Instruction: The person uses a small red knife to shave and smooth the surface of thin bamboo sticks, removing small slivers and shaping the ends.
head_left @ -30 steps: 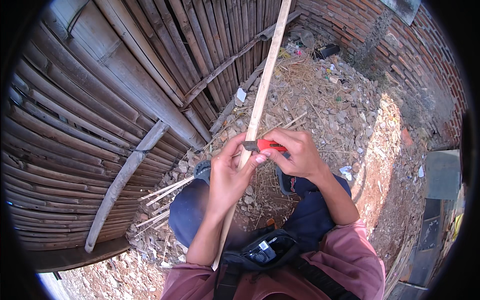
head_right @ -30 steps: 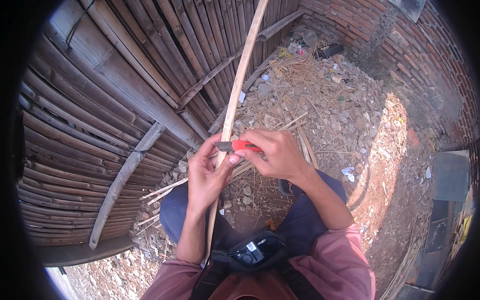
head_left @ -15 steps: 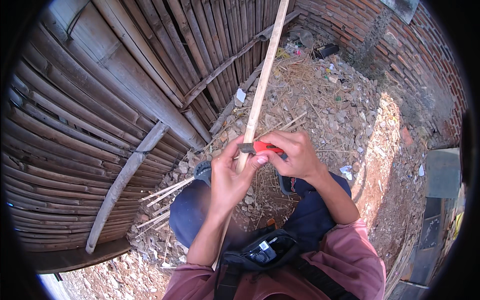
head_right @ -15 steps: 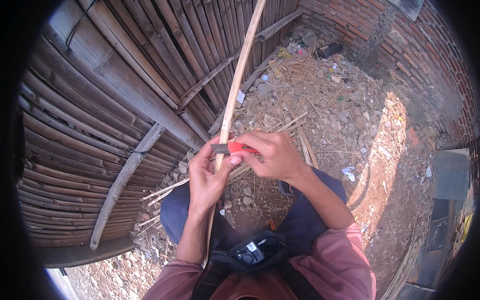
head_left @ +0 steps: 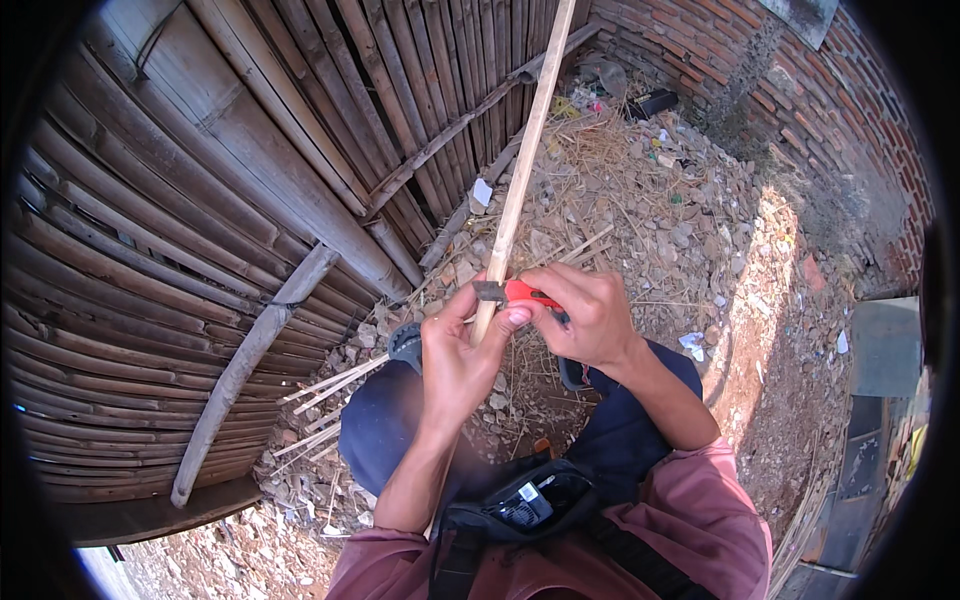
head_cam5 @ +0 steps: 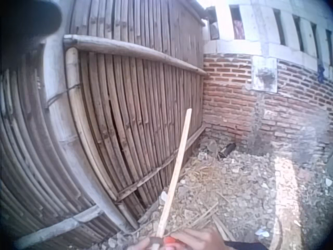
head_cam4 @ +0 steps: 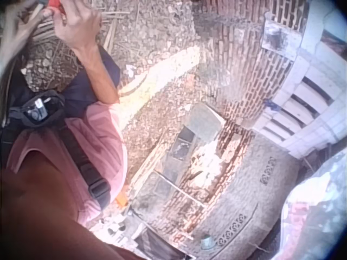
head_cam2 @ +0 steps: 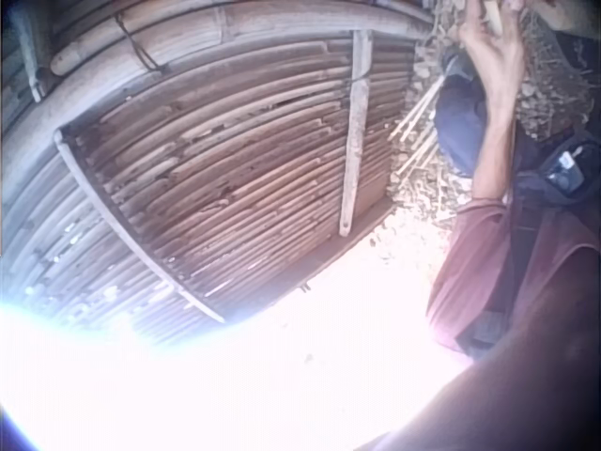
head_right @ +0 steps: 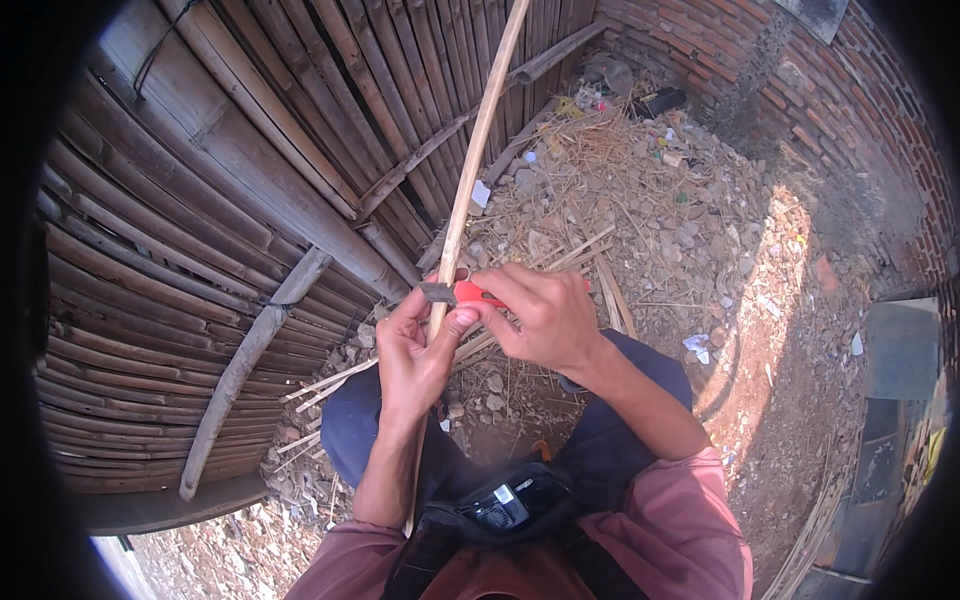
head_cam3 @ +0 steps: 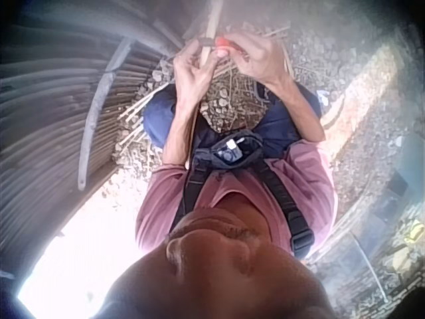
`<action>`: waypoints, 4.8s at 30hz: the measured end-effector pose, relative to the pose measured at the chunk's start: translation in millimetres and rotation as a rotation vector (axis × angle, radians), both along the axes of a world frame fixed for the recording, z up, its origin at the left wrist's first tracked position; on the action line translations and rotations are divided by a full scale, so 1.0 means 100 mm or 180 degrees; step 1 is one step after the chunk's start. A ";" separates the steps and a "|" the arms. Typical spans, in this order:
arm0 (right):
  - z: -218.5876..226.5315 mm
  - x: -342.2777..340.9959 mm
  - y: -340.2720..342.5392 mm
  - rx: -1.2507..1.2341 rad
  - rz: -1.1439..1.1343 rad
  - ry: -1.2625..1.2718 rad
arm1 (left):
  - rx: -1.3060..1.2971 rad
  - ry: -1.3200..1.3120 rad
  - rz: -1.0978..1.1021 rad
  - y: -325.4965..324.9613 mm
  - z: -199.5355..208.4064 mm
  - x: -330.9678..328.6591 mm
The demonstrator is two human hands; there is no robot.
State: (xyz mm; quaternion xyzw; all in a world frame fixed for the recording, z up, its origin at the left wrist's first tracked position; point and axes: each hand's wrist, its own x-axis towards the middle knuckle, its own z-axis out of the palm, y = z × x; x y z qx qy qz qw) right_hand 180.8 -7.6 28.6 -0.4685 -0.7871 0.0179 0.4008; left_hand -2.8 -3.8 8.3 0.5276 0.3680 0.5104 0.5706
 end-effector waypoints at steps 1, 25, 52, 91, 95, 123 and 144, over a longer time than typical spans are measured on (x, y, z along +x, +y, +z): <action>0.01 -0.01 -0.01 0.0016 -0.0045 -0.0026 | 0.0004 -0.0015 -0.0006 0.00 0.00 0.00; 0.00 0.18 0.11 -0.0006 -0.0264 0.0612 | 0.0049 0.0591 0.0229 0.08 -0.07 0.02; -0.05 0.12 0.08 -0.0045 0.0345 0.0120 | 0.0395 0.1383 -0.0028 -0.02 0.19 -0.05; -0.08 0.11 0.10 -0.0081 0.0520 0.0104 | 0.0063 0.0969 -0.0726 0.03 0.02 -0.15; -0.08 0.14 0.09 -0.0157 0.0461 0.0128 | -0.0003 0.1212 -0.0816 0.04 0.05 -0.17; -0.11 0.05 0.09 -0.0133 -0.0009 0.0440 | 0.0197 0.1583 -0.0205 0.02 0.12 -0.03; -0.05 0.05 0.05 0.0011 0.0193 0.0181 | 0.0128 0.1391 -0.0584 0.02 0.00 -0.09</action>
